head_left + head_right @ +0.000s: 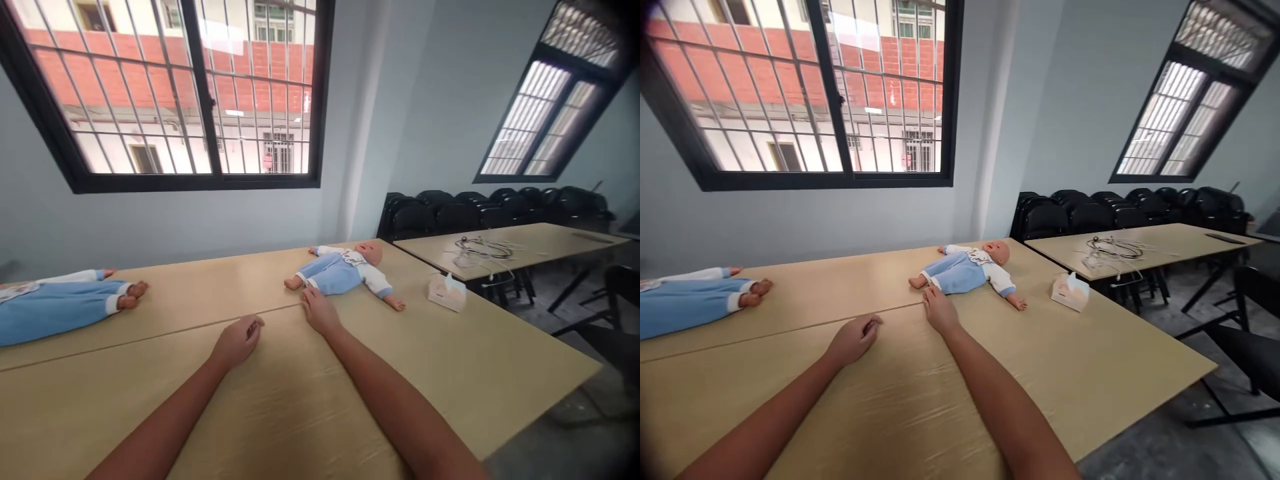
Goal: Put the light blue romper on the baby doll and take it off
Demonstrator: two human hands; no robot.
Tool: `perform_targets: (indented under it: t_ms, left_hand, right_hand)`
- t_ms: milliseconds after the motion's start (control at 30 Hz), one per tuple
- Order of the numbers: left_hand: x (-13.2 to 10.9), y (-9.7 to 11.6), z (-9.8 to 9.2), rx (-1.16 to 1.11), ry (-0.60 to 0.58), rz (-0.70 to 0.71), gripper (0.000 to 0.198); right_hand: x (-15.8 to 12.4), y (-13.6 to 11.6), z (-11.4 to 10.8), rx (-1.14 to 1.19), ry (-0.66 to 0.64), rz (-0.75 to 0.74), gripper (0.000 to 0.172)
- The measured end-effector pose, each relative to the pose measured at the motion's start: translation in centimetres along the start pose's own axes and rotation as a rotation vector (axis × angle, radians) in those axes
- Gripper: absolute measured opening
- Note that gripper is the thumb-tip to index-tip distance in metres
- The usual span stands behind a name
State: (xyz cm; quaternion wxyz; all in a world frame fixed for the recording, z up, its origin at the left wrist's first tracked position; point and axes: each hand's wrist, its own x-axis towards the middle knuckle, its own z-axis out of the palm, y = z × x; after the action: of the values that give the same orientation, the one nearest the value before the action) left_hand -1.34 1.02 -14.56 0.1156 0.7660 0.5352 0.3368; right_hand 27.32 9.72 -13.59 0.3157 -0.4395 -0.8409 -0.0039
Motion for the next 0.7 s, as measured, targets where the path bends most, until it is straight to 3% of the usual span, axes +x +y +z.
perform_targets:
  t_ms: [233, 367, 533, 700]
  left_hand:
    - [-0.4, -1.5, -2.4, 0.004, 0.374, -0.005, 0.019]
    - [-1.7, -1.9, -3.1, -0.009, 0.454, -0.021, 0.024]
    - [-3.2, -0.5, -3.1, -0.019, 0.325, 0.003, 0.046]
    - [-7.5, 3.2, -5.2, 0.020, 0.008, 0.230, 0.043]
  right_hand:
    - [-3.2, -5.4, -1.3, 0.037, -0.090, -0.185, 0.026]
    - [-5.5, -8.2, -2.2, 0.061, -0.135, -0.284, 0.029]
    - [-9.2, -11.6, -4.0, 0.146, -0.221, -0.410, 0.020]
    - [-13.5, -14.4, -6.4, 0.078, -0.335, -0.464, 0.018]
